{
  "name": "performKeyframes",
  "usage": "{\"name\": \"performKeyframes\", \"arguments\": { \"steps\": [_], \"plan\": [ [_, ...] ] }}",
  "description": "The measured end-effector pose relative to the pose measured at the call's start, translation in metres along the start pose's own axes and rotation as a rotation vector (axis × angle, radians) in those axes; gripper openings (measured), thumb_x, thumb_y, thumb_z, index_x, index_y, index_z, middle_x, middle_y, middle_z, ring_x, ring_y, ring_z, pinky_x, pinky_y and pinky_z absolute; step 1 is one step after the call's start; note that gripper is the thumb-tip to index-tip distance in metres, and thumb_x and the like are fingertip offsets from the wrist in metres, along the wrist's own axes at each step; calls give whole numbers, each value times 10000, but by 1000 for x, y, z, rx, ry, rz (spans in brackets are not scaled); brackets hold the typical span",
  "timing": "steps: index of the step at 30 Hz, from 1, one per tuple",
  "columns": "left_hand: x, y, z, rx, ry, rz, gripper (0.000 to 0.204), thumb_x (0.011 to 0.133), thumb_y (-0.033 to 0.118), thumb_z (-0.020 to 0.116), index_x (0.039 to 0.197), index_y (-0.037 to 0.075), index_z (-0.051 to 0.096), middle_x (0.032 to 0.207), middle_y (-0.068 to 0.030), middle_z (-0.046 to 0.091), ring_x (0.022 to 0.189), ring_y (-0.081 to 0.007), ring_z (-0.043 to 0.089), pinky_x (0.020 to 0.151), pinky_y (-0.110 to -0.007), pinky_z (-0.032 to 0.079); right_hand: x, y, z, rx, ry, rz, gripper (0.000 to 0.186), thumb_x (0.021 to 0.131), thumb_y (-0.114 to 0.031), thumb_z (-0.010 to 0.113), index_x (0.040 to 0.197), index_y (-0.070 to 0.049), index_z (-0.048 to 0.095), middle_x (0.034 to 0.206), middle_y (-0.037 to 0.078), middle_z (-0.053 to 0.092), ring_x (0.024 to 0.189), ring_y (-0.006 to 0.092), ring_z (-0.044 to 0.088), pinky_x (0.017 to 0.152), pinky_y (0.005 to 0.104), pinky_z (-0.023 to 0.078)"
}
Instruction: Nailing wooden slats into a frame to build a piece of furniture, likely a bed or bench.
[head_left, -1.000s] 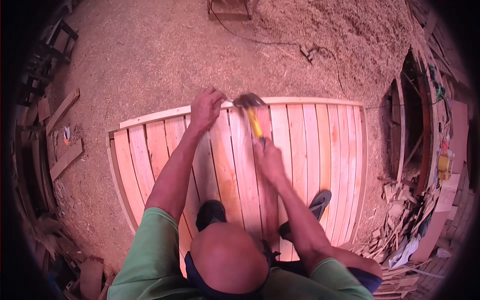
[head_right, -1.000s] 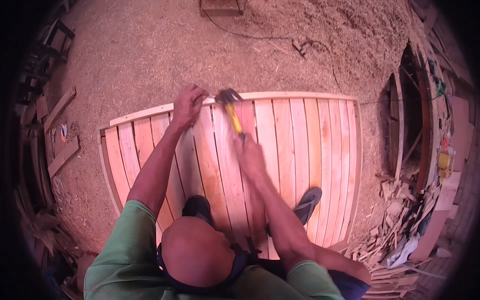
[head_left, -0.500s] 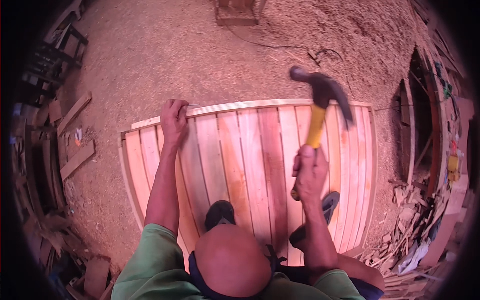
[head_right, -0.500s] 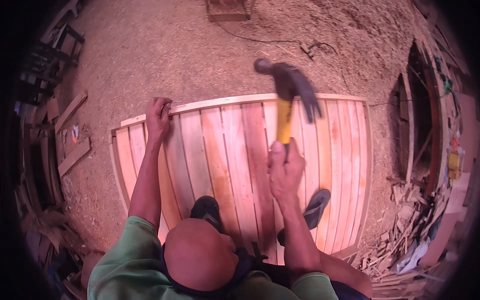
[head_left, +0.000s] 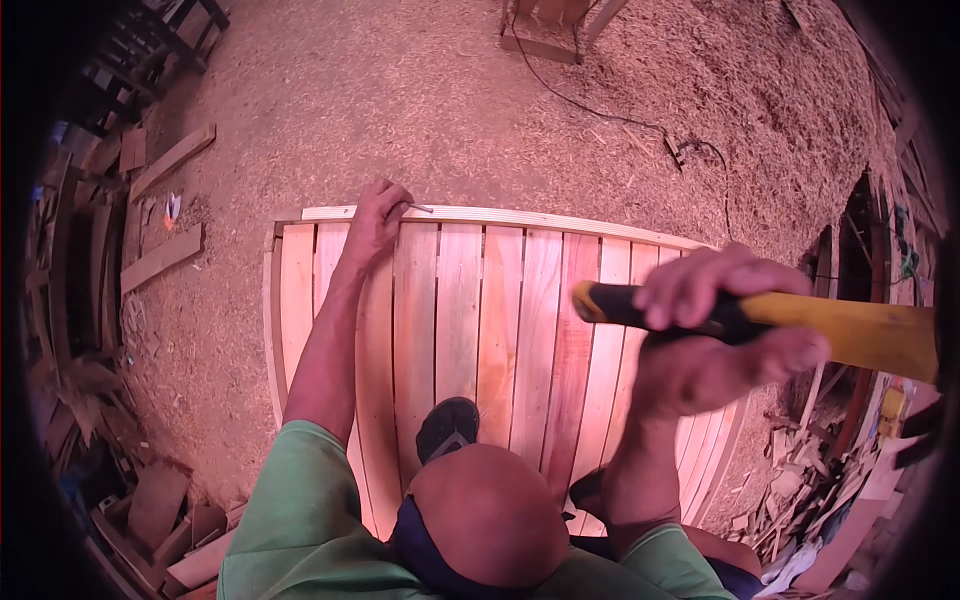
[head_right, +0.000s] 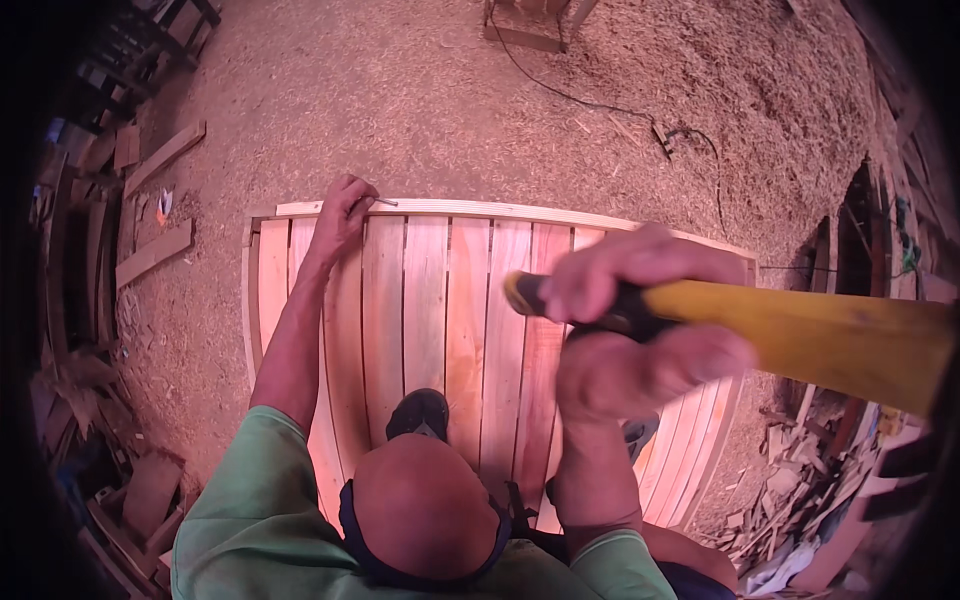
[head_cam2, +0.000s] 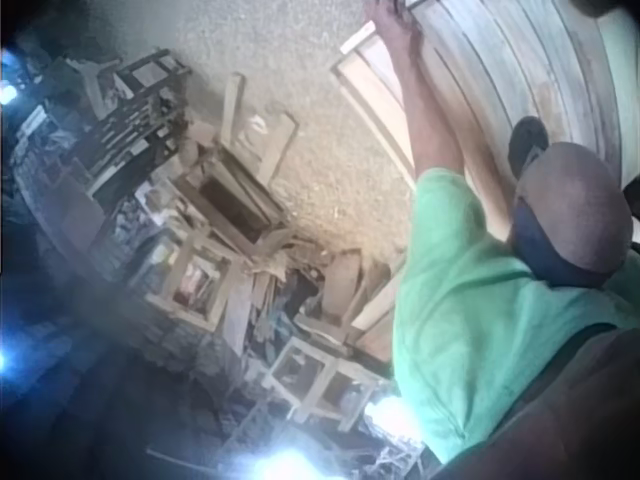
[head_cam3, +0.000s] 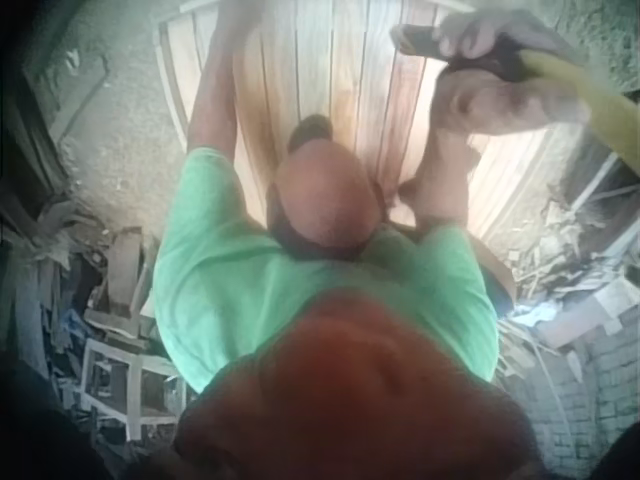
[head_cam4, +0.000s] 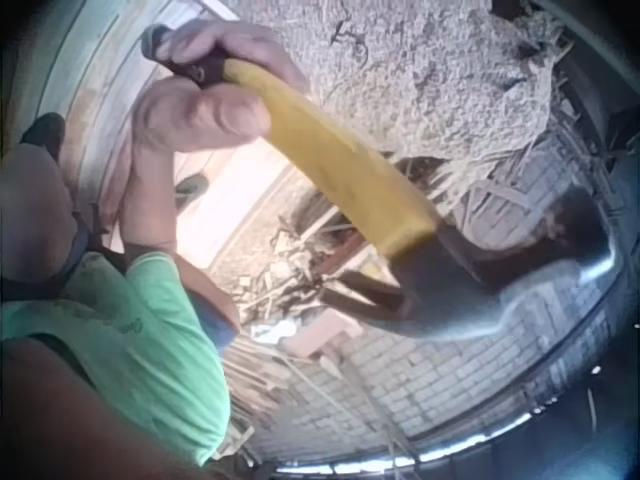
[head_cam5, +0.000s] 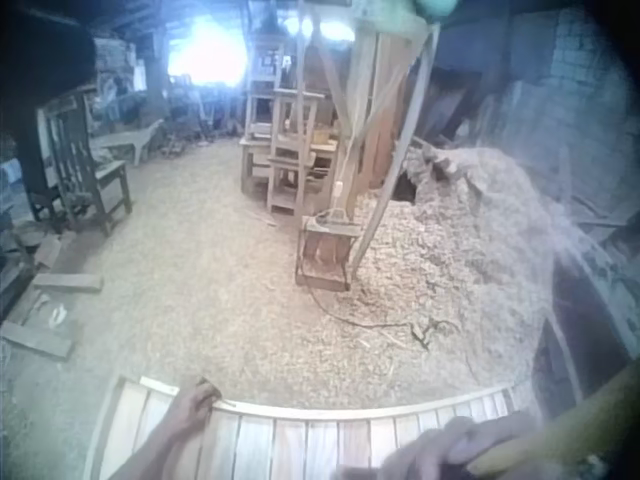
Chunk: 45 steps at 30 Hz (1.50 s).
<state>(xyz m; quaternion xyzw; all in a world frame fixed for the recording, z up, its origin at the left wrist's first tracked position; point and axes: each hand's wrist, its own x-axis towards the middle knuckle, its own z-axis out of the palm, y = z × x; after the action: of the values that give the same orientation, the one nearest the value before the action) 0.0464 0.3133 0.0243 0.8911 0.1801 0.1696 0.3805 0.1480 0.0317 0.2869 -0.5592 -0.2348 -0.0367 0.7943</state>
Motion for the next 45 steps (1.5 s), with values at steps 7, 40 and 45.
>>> {"name": "performKeyframes", "arguments": {
  "steps": [7, 40, 45],
  "plan": [
    [6, 3, 5, 5, 6, 39, 68, 884, 24, 634, 945, 45, 654, 943, -118, 591, 973, -327, 559, 878, -417, 453, -122, 180, -24, -919, -664, 729, 427, 1031, -414, 507, 999, 5, 584, 717, 256, 630, 724, 467, 654, 600, 492, 469],
    [29, 93, 126, 100, 24, 262, 108, 821, 23, 648, 922, 61, 659, 954, -96, 593, 944, -320, 574, 830, -429, 464, -148, 145, -113, -862, -41, 722, 437, 1039, -396, 517, 885, 8, 580, 613, 98, 559, 533, 213, 561, 516, 364, 433],
    [-1, 112, 95, 118, 216, 201, 93, 857, 21, 639, 944, 46, 662, 953, -112, 593, 949, -316, 566, 836, -418, 454, -186, 119, -131, -869, -35, 738, 343, 1030, -312, 538, 936, 16, 570, 712, 248, 616, 675, 438, 637, 595, 495, 464]
  ]
}}
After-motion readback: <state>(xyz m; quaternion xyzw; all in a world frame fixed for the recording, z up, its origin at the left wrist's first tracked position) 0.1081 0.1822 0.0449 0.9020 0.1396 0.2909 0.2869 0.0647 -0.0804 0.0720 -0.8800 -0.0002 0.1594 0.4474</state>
